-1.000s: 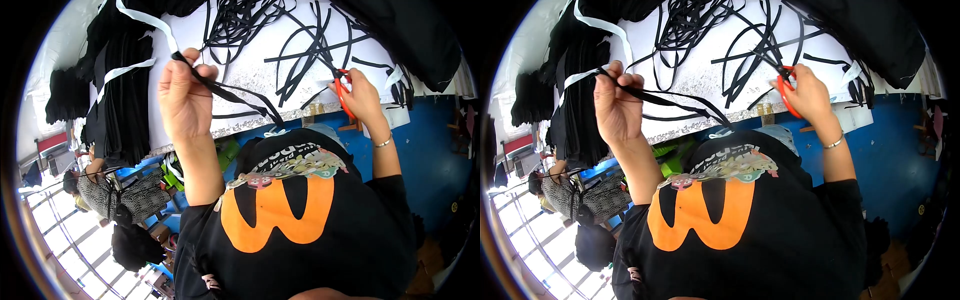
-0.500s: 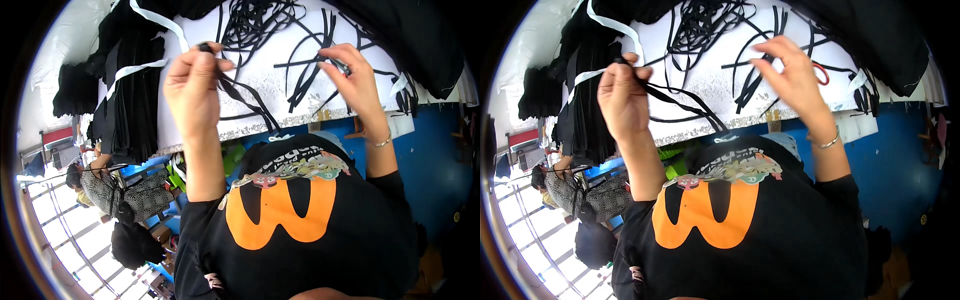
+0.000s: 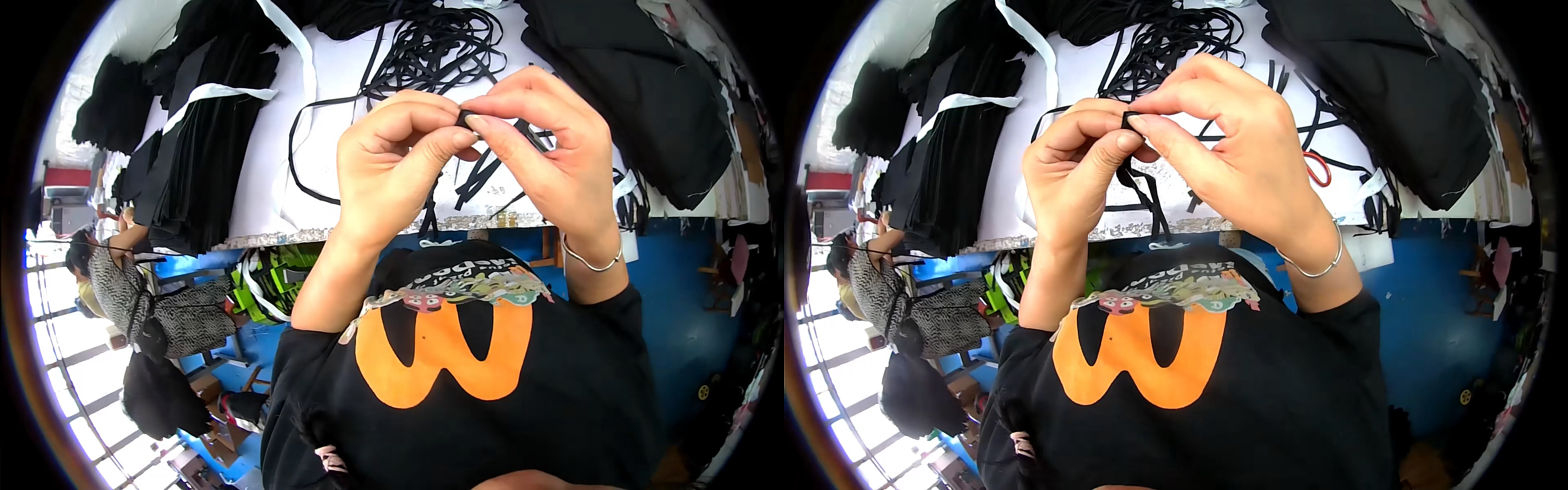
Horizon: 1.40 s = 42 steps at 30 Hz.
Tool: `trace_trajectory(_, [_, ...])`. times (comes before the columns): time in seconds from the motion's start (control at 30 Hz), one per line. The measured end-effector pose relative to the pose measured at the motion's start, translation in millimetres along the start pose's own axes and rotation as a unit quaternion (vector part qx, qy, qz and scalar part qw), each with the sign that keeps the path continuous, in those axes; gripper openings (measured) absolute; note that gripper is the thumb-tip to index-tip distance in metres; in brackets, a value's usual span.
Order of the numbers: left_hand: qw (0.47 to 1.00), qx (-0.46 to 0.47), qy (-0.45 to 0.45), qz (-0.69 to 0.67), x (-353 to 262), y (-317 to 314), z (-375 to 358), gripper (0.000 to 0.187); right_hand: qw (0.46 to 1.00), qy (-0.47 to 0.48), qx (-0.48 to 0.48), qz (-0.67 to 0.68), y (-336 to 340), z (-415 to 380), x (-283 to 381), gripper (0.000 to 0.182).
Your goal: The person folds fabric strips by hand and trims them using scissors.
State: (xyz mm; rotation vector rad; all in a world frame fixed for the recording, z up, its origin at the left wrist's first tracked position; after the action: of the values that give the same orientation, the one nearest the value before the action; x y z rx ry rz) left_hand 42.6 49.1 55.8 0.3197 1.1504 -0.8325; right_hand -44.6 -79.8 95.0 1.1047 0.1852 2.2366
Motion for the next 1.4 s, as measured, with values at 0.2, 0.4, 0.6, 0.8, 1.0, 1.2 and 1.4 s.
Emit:
trace_trajectory(0.2, [0.996, 0.003, 0.064, -0.055, 7.9, -2.9, 1.1, 0.004, 0.996, 0.047, -0.011, -0.08, -3.1, 4.0, 6.2, 0.005])
trace_trajectory(0.4, [0.998, 0.037, 0.053, -0.004, 17.5, 4.3, 2.7, 0.005, 0.968, -0.181, 0.027, 0.17, -1.8, -0.4, -25.7, 0.01])
trace_trajectory(0.6, [0.998, 0.053, 0.044, 0.003, 17.3, 6.9, 7.9, 0.005, 0.971, -0.166, 0.056, 0.16, -1.4, 4.0, -29.2, 0.012])
trace_trajectory(0.8, [0.998, 0.045, 0.048, 0.004, 19.6, 9.4, 10.1, 0.004, 0.978, -0.139, 0.073, 0.137, -4.7, 10.8, -37.1, 0.009])
trace_trajectory(1.0, [0.996, 0.011, 0.079, -0.024, 28.5, 10.0, 14.2, 0.004, 0.978, -0.132, 0.002, 0.163, -13.2, 10.9, -46.6, 0.005])
trace_trajectory(1.2, [0.993, -0.003, 0.115, -0.02, 39.9, 8.1, 15.0, 0.006, 0.945, -0.154, -0.213, 0.197, 27.7, 12.5, -74.6, 0.008])
trace_trajectory(1.4, [0.986, -0.045, 0.16, 0.003, 68.3, 29.7, 9.7, 0.007, 0.875, -0.101, -0.434, 0.187, 146.0, -1.2, -122.4, 0.013])
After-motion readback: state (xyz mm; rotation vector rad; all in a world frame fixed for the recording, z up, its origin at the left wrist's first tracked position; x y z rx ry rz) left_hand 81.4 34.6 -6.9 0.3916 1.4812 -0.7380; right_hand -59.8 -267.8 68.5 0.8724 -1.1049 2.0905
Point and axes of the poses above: each hand's wrist, its own z-axis towards the middle knuckle, its own y-axis out of the back of the hand, x = y × z, the point moved 4 cm from there along z, towards the middle knuckle, and after that the axes turned 3 degrees about y, right-handed, at the moved point
